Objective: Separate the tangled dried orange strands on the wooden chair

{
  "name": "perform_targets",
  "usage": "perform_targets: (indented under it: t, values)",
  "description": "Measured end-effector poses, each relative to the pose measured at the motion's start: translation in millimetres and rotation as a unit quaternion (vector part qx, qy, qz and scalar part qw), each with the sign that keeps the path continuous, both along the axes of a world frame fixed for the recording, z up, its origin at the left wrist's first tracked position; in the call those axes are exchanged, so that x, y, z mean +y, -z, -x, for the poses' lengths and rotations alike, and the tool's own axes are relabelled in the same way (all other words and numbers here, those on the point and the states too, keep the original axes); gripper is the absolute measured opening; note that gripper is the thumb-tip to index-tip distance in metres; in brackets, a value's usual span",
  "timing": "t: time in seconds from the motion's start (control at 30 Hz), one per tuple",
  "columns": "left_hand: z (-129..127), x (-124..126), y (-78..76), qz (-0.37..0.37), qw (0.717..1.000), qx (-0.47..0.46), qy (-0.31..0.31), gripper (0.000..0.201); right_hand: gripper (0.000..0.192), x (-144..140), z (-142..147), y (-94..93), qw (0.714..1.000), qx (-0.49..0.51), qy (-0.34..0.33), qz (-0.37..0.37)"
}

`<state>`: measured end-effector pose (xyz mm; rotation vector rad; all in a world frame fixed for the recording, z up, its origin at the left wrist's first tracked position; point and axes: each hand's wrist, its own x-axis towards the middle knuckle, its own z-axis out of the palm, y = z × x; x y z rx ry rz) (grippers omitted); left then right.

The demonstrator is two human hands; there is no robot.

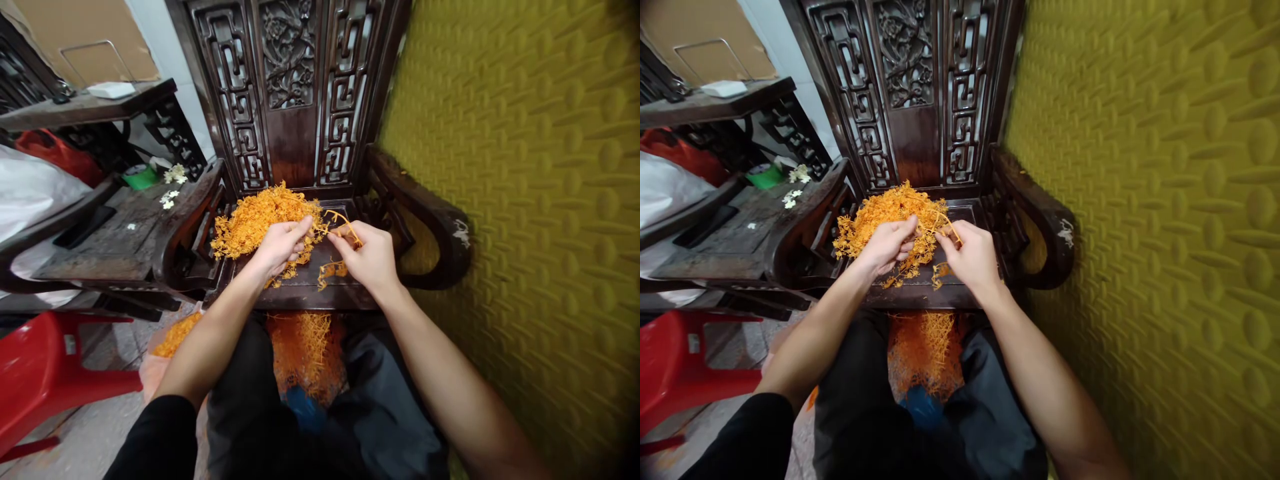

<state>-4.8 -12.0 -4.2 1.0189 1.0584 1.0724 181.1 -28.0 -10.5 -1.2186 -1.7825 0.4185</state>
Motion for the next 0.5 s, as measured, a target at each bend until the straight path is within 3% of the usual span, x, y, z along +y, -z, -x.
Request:
perform_targets:
  t: [0.1,0.17,0.23,0.3,0.37,0.43,0.5]
  values:
    - [-4.0,-1.9,0.0,-0.094,0.992,0.035,-0.08,0.046,0.028,1.7,3.4,-1.3,1.0,-0.025,0.0,-0.017]
    - [1.9,0.8,-6.0,-0.174,0.971,0.047,-0.158,0.042,0.029,6.6,0.8,1.0,1.0,-0.004,0.026,-0.017]
    - [16.1,6.4,-14.6,-0.224,0.94,0.014,-0.258,0.038,0.027,13.6,-8.0,5.6,0.995,0.069,0.069,0.004]
    - [31.8,11.7,-20.0,-0.237,0.908,-0.054,-0.342,0.034,0.027,20.7,-19.9,10.1,0.972,0.204,0.101,0.063]
    - [39.5,13.1,-18.4,-0.218,0.916,-0.066,-0.33,0.03,0.029,25.4,-28.9,12.3,0.923,0.343,0.078,0.154]
    - [34.9,9.2,-11.3,-0.198,0.945,-0.038,-0.258,0.028,0.036,26.2,-30.6,11.5,0.873,0.426,0.016,0.236]
    - [22.1,1.2,-3.8,-0.186,0.967,0.007,-0.174,0.024,0.045,23.6,-25.8,9.0,0.843,0.455,-0.035,0.284]
